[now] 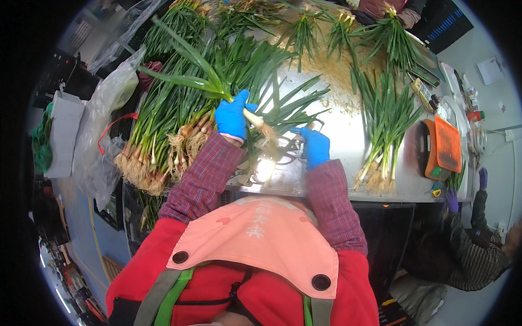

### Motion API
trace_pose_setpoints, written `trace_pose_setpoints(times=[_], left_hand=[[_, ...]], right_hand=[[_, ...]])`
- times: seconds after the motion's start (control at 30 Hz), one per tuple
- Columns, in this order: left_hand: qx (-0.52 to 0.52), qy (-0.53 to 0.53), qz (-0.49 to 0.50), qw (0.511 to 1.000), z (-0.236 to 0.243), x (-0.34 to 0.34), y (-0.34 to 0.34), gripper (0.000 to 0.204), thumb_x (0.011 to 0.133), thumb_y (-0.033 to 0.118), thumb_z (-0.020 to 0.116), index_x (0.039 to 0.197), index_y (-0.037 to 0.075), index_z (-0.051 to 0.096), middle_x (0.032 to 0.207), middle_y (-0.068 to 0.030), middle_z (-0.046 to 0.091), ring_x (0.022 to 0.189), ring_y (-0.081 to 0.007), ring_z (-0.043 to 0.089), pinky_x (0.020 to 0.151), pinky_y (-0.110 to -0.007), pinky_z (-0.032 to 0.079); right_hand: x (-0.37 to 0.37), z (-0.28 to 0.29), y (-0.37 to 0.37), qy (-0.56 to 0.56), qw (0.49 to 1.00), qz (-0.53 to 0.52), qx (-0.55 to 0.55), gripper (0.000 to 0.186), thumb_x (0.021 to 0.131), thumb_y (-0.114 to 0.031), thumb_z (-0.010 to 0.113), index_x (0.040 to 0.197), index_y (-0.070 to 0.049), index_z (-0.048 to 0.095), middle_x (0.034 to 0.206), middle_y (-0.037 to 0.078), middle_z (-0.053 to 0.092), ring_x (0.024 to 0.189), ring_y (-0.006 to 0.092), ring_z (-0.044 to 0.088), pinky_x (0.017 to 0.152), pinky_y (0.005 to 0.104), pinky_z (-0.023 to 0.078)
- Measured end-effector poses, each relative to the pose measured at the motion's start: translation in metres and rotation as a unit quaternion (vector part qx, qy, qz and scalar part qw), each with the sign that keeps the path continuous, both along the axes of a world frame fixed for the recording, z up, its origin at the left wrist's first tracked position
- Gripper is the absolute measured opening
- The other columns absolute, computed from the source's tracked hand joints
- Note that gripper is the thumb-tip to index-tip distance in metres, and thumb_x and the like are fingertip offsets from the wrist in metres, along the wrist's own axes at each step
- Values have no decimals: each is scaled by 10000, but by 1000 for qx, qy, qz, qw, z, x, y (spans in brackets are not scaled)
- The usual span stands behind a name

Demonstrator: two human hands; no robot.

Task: The person trims green onions on a stainless steel table using scissors. They repeatedly pick up bunches, cut off roots and leaf tips, and place the trimmed onions aside. Another person works nearby on similar onions.

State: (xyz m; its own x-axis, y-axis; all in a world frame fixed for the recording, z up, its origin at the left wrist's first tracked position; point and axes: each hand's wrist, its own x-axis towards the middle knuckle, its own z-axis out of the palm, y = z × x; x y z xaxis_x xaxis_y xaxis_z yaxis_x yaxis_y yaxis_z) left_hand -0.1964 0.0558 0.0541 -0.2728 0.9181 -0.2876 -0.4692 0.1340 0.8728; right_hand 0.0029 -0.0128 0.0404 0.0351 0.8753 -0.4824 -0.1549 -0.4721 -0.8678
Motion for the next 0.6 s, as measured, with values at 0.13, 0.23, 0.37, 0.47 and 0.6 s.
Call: trace_pose_setpoints(times=[0.13,0.23,0.37,0.47,0.6], left_hand=[[-15,-10,8,1000,3,0,5,282,891,211,687,1018,-19,582,726,-149,668,589,-218,639,520,-319,512],[-26,-15,-43,999,-1,11,0,260,902,220,675,987,-13,597,720,-140,671,573,-207,636,505,-319,505],[-44,-47,-62,996,-7,20,-8,247,920,234,658,928,-10,625,699,-127,669,572,-189,635,536,-312,525],[-23,-54,-53,997,-8,13,-8,232,911,185,668,987,-24,601,749,-107,651,658,-196,657,588,-316,545],[-54,-69,-65,994,-5,-11,-9,262,901,134,669,1091,-15,571,874,-80,624,641,-175,617,603,-325,545]], right_hand=[[-24,-4,-6,39,992,102,65,515,832,-138,705,1307,-3,561,1084,58,634,937,144,600,817,267,500],[-51,-1,-7,52,967,148,200,520,890,-184,680,1366,-69,506,1119,62,630,926,139,623,782,259,526],[-68,7,-8,101,994,29,12,429,890,-190,681,1283,-69,560,1041,47,645,874,141,622,724,275,528],[-57,-1,-15,153,984,42,77,284,887,-139,670,1130,1,619,931,63,669,784,137,627,685,260,518],[-24,-29,-18,-108,988,78,76,378,885,-151,665,1207,30,586,989,89,676,826,164,649,710,283,527]])
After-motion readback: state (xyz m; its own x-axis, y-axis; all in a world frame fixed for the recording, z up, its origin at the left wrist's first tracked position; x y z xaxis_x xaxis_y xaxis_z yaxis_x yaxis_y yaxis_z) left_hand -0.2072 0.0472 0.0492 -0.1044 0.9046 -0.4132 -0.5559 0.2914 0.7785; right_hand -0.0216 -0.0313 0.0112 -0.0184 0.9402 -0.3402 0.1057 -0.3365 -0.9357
